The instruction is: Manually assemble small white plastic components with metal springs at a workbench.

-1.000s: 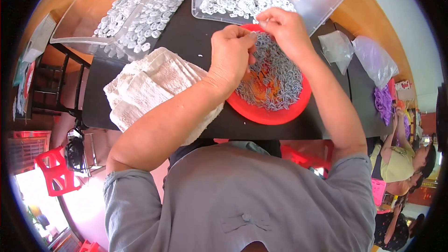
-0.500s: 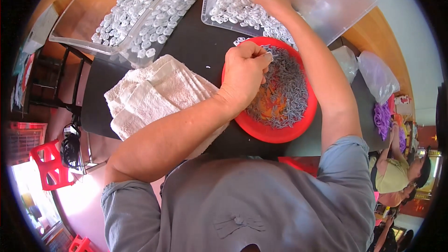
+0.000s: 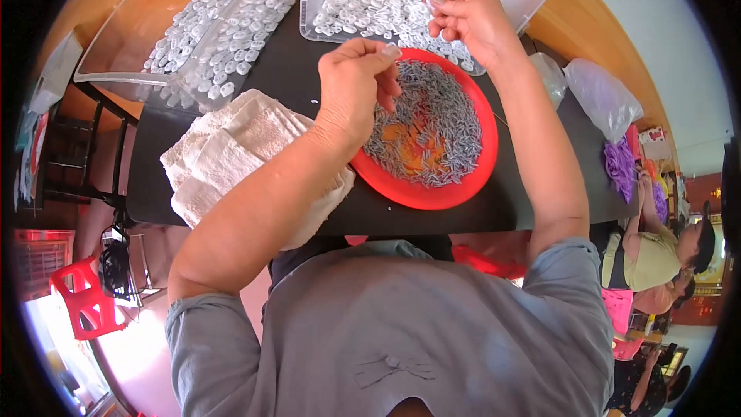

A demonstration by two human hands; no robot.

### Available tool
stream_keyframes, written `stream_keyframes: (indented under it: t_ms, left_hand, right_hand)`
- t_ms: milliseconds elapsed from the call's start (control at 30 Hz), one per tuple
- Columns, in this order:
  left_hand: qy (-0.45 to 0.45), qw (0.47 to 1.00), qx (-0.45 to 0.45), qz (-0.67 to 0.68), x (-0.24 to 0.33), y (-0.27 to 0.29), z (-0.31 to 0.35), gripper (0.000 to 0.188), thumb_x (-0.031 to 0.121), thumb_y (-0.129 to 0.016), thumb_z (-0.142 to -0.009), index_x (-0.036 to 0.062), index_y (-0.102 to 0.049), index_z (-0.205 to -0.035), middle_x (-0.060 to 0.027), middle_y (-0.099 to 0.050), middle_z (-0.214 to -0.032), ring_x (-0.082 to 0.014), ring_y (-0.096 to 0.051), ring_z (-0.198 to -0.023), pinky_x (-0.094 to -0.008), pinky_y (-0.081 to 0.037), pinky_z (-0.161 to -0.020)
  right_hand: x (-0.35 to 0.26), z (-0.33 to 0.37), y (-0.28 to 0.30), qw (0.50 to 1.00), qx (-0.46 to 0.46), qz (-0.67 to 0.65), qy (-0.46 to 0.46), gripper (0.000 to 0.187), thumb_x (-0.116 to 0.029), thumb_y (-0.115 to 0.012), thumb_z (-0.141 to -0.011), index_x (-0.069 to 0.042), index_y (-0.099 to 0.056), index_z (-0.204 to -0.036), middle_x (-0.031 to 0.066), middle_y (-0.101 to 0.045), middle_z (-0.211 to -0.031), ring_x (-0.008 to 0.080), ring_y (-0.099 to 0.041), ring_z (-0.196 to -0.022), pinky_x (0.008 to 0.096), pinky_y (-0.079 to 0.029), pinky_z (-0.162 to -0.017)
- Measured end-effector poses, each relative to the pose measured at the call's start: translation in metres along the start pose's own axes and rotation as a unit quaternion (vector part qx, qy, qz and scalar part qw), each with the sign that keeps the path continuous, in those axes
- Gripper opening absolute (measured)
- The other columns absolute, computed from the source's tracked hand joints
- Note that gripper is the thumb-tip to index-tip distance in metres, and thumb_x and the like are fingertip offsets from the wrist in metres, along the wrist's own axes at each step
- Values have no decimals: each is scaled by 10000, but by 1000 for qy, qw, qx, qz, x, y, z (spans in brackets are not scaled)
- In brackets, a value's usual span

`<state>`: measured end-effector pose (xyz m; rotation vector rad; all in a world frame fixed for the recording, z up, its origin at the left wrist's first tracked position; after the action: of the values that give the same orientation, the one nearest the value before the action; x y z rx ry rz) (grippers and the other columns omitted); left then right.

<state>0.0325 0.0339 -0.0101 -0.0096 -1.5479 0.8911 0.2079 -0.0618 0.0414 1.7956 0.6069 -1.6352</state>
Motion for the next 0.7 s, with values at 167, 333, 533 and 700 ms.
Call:
stream_keyframes:
  t_ms: [167,333,533,700]
  left_hand:
    - [-12,1000,-5,-11,-2,-1,-2,101,84,-623,-846,-10,-593,-828,-50,-573,-646,-125,-537,-490,-261,-404,-395]
    - [8,999,-44,-32,-2,-4,4,127,101,-609,-859,-25,-595,-853,-68,-587,-694,-150,-550,-538,-273,-411,-433]
    - [24,999,-34,-24,-3,-1,3,139,124,-614,-849,-14,-597,-840,-65,-579,-679,-152,-545,-533,-267,-412,-436]
    - [37,998,-29,-29,-2,-1,3,134,123,-626,-838,-9,-599,-835,-61,-574,-674,-149,-543,-522,-263,-413,-435]
  right_hand:
    - [30,-16,13,986,64,153,29,145,-88,-639,-838,-28,-684,-962,43,-664,-779,150,-639,-664,263,-446,-530]
    - [28,-58,1,769,163,573,231,212,-162,-576,-771,-160,-718,-929,104,-702,-909,312,-659,-877,434,-500,-757]
    - [30,-92,-44,770,1,606,197,210,-208,-645,-751,-142,-716,-937,86,-705,-889,286,-662,-851,419,-499,-743]
    - [41,-109,-52,742,-20,654,149,223,-222,-679,-715,-137,-720,-917,93,-700,-866,274,-659,-830,411,-497,-739]
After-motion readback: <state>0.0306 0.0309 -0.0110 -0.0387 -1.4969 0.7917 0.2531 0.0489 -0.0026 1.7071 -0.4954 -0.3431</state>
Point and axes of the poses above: each hand's wrist, its own z-axis away from the middle knuckle, its own y-axis out of the back of the hand, x = y × z, the point moved 3 cm from there along -z, towards the middle knuckle
